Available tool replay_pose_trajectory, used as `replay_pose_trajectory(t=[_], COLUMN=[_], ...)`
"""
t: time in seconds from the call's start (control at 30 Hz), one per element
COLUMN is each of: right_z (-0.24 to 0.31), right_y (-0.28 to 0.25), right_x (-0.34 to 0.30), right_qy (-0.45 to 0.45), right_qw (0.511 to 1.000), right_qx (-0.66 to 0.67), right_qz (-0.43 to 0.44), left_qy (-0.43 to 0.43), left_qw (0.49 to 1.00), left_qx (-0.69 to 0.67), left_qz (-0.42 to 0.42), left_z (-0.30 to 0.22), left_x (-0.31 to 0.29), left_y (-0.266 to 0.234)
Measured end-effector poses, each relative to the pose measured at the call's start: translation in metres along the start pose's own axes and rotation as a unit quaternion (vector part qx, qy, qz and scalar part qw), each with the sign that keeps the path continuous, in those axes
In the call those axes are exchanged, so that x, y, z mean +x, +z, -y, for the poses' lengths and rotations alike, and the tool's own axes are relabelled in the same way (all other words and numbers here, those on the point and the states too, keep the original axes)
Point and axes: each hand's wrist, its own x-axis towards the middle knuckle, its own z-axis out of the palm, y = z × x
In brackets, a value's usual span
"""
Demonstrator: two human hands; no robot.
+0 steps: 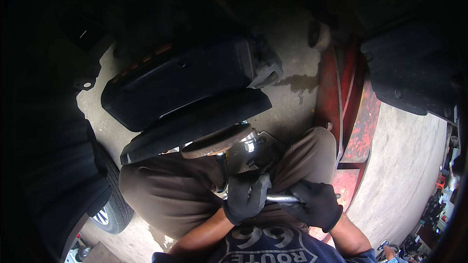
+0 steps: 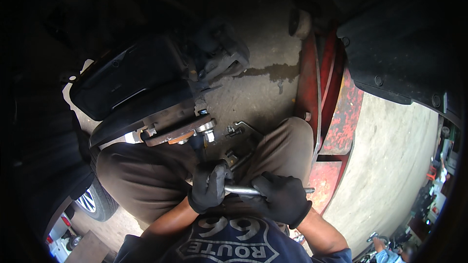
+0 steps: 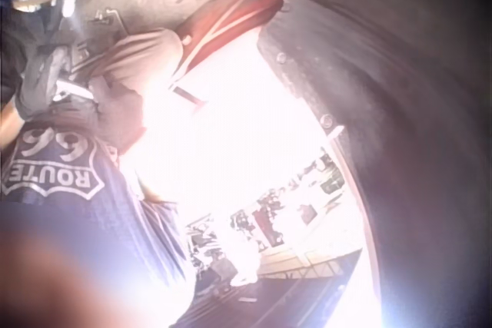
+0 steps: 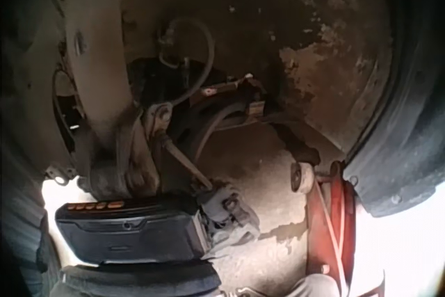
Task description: The person sits on the garage floor and uses a ratchet and socket to remove bolts from a car brake caliper. They detach the caliper and set it aside, then continue to remove additional bolts from the brake assembly.
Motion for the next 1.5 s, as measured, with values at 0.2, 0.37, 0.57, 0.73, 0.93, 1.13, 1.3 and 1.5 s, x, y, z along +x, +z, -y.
replay_pose_trajectory(t=[0.2, 0.37, 0.57, 0.73, 0.93, 1.13, 1.3, 1.5], right_z=[0.006, 0.011, 0.009, 0.005, 0.01, 0.005, 0.001, -0.004], right_y=[0.02, 0.023, 0.015, 0.015, 0.011, 0.009, -0.009, 0.007], right_x=[-0.011, -0.012, -0.014, -0.007, -0.004, 0.012, 0.028, 0.062], right_qy=[0.023, 0.052, 0.052, 0.162, 0.151, 0.104, 0.238, 0.334], right_qw=[0.999, 0.997, 0.998, 0.986, 0.978, 0.948, 0.834, 0.827], right_qx=[-0.033, -0.018, -0.033, 0.026, 0.146, 0.298, 0.477, 0.434], right_qz=[-0.027, -0.047, -0.016, -0.043, 0.019, -0.051, -0.14, -0.125], left_qy=[0.072, 0.076, 0.096, -0.102, -0.187, -0.292, -0.37, -0.358], left_qw=[0.997, 0.991, 0.989, 0.986, 0.98, 0.914, 0.764, 0.796], left_qx=[0.007, 0.114, 0.104, -0.131, -0.039, -0.283, -0.508, -0.47], left_qz=[0.027, -0.009, 0.04, 0.034, 0.053, 0.0, -0.146, -0.131], left_z=[0.004, 0.011, 0.015, -0.002, -0.009, -0.008, -0.005, 0.001], left_x=[-0.009, -0.017, -0.024, -0.002, 0.017, 0.016, 0.026, 0.036], left_y=[0.001, 0.005, -0.002, 0.007, -0.009, -0.018, -0.012, -0.011])
